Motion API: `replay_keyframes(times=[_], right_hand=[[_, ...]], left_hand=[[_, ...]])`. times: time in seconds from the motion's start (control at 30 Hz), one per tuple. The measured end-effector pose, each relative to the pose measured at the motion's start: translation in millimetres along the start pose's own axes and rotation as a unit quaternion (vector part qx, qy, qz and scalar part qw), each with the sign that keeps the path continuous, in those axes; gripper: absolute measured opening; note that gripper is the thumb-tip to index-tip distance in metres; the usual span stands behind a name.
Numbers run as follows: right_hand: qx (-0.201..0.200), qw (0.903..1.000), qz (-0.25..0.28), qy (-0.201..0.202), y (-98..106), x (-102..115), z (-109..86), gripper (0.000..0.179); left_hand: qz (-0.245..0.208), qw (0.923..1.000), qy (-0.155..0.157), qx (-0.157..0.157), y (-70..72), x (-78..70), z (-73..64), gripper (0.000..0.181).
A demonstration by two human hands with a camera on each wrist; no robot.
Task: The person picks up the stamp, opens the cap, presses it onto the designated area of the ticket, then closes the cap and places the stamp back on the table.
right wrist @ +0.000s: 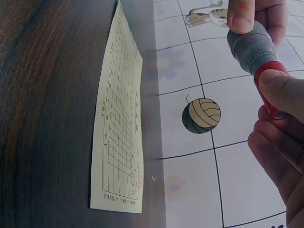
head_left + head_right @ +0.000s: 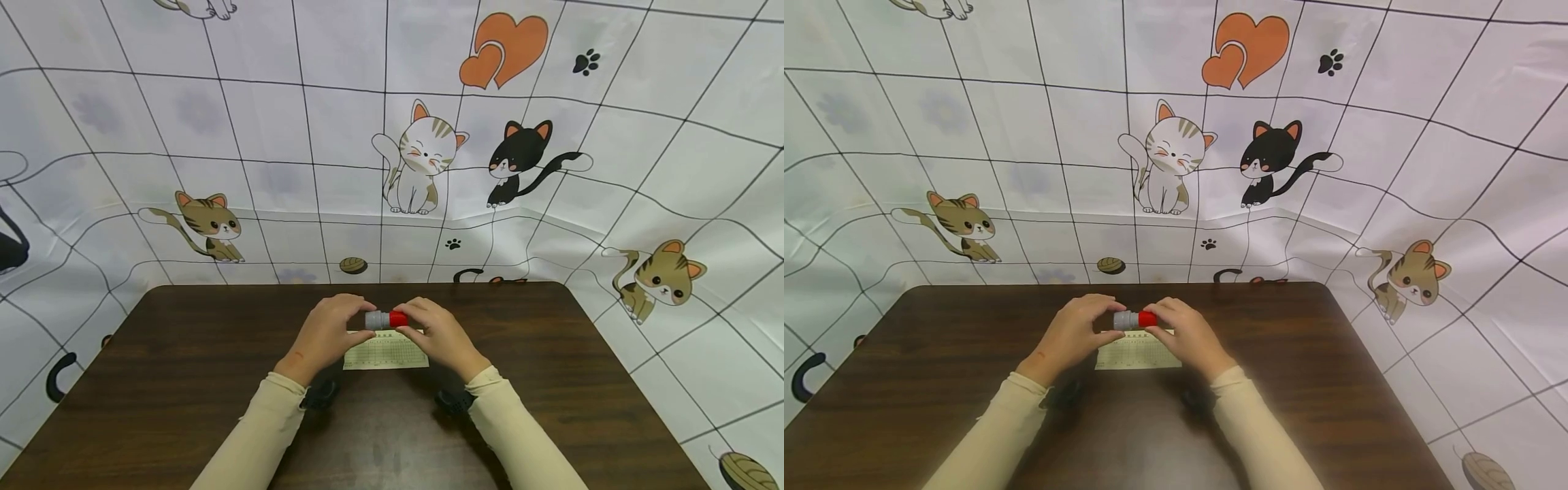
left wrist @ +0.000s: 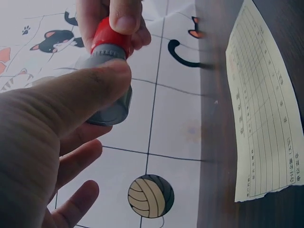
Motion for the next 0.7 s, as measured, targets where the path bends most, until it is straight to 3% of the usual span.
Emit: replay_keyframes(times=[0.3,0.7], right_hand=[[-0.016,0.9998,0.01,0.009,2,0,-0.6,0.034],[-0.013,0.9995,-0.008,-0.028,4,-16,-2.9,0.033]], left_hand=[[-0.015,0.9998,0.014,0.002,0.2,3.8,-1.8,0.041],[-0.012,0.9989,0.045,-0.001,3.8,15.4,-4.5,0.056]])
Point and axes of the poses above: each hand's wrist, its own z-axis towards the middle knuckle, its own y-axis out of the back of the hand, x = y × z, the point moved 10 cm from there along z, towards the middle knuckle, and after that the axes turned 9 degrees about -z, right-handed, at the moved point
